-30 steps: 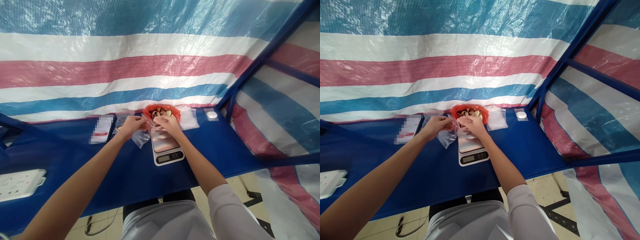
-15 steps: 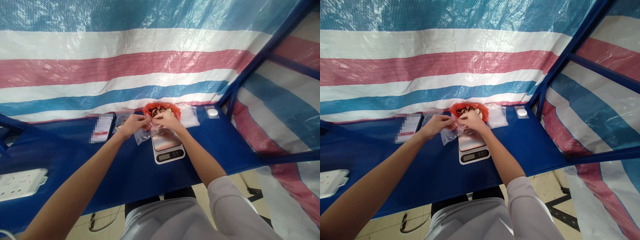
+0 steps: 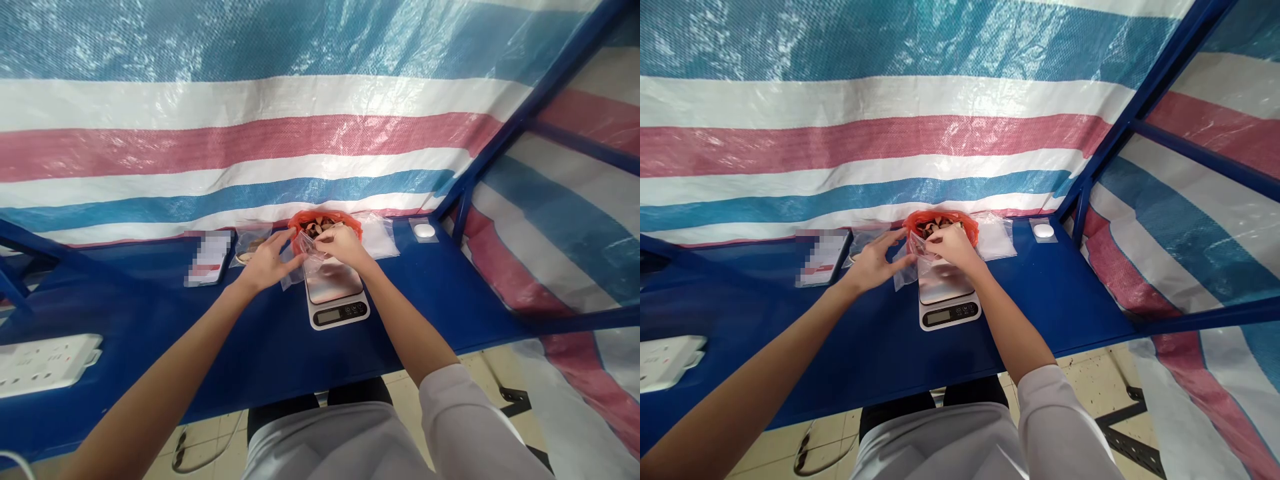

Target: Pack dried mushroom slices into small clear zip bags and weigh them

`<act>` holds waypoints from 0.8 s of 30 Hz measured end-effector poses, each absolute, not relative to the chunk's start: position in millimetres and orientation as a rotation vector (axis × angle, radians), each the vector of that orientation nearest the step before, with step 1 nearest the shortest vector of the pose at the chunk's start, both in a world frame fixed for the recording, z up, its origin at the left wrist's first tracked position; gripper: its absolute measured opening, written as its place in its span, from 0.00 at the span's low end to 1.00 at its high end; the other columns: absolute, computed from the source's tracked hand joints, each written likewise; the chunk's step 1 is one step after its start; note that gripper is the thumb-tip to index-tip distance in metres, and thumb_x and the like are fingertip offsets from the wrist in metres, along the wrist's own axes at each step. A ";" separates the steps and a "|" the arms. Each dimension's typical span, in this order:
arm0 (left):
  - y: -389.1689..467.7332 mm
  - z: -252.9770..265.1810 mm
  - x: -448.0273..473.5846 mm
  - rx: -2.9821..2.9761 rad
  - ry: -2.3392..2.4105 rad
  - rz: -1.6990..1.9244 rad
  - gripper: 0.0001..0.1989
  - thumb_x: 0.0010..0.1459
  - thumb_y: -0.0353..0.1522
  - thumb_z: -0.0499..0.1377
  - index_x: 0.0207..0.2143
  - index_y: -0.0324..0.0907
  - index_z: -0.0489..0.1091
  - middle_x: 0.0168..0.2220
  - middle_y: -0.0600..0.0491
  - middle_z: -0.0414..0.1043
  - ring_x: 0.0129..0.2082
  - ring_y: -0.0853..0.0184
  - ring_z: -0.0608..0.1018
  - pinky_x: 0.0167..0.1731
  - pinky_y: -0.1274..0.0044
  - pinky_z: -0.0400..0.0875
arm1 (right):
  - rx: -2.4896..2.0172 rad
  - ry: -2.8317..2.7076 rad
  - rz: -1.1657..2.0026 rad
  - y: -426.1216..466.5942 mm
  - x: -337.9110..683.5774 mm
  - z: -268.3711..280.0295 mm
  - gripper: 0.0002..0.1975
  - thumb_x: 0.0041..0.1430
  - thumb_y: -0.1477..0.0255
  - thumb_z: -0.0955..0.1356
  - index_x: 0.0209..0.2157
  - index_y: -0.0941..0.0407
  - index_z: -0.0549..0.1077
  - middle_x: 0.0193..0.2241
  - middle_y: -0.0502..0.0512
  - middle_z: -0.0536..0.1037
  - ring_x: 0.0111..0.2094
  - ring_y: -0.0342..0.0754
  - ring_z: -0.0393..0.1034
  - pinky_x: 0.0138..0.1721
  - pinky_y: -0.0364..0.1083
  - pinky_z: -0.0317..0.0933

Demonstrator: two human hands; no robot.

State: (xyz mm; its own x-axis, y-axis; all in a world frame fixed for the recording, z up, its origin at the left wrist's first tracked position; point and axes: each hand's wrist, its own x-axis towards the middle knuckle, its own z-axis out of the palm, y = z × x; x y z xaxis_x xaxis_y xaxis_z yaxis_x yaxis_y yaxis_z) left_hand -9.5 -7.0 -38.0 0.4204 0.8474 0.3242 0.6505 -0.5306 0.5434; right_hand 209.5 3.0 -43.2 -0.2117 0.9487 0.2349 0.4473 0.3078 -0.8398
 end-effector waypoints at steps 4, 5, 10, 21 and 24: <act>-11.3 -58.4 -0.9 2.345 1.194 0.809 0.57 0.49 0.59 0.64 0.72 0.43 0.45 0.70 0.39 0.55 0.69 0.46 0.61 0.66 0.55 0.58 | -1.239 -1.775 0.884 -0.2 208.5 -38.9 0.06 0.53 0.75 0.71 0.27 0.57 0.83 0.21 0.49 0.79 0.25 0.44 0.74 0.28 0.40 0.70; -12.0 -62.1 2.3 2.341 1.178 0.812 0.60 0.48 0.58 0.65 0.73 0.43 0.41 0.71 0.38 0.52 0.70 0.45 0.58 0.66 0.55 0.57 | -1.241 -1.760 0.914 -0.9 208.5 -38.3 0.06 0.53 0.75 0.71 0.28 0.56 0.83 0.22 0.50 0.79 0.25 0.44 0.74 0.28 0.41 0.70; -13.0 -72.6 20.6 2.301 1.257 0.891 0.65 0.45 0.50 0.72 0.73 0.43 0.36 0.71 0.34 0.49 0.71 0.44 0.55 0.65 0.54 0.57 | -1.269 -1.707 0.975 -0.9 209.3 -38.6 0.06 0.53 0.73 0.71 0.31 0.55 0.84 0.22 0.50 0.79 0.24 0.45 0.75 0.30 0.43 0.73; -7.0 -77.5 26.0 2.299 1.346 1.129 0.35 0.52 0.37 0.65 0.62 0.43 0.61 0.53 0.44 0.72 0.55 0.53 0.74 0.56 0.61 0.71 | -1.256 -1.794 0.852 3.9 228.2 -34.6 0.07 0.56 0.70 0.72 0.30 0.55 0.83 0.29 0.52 0.82 0.32 0.48 0.77 0.35 0.45 0.71; -7.2 -72.2 27.9 2.318 1.332 1.104 0.34 0.53 0.38 0.64 0.62 0.42 0.62 0.55 0.44 0.72 0.56 0.52 0.73 0.57 0.61 0.70 | -1.268 -1.785 0.739 -0.7 230.5 -26.1 0.07 0.58 0.70 0.71 0.33 0.54 0.84 0.32 0.51 0.83 0.38 0.50 0.78 0.41 0.46 0.70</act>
State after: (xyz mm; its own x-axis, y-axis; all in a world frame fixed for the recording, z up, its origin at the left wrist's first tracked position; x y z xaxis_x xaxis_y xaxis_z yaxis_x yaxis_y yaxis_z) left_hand 27.9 -7.2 -72.2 0.2956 0.8207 0.4890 0.6324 -0.5517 0.5438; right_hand 230.5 -0.7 -26.1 -0.1700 0.9459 0.2762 0.4735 0.3242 -0.8189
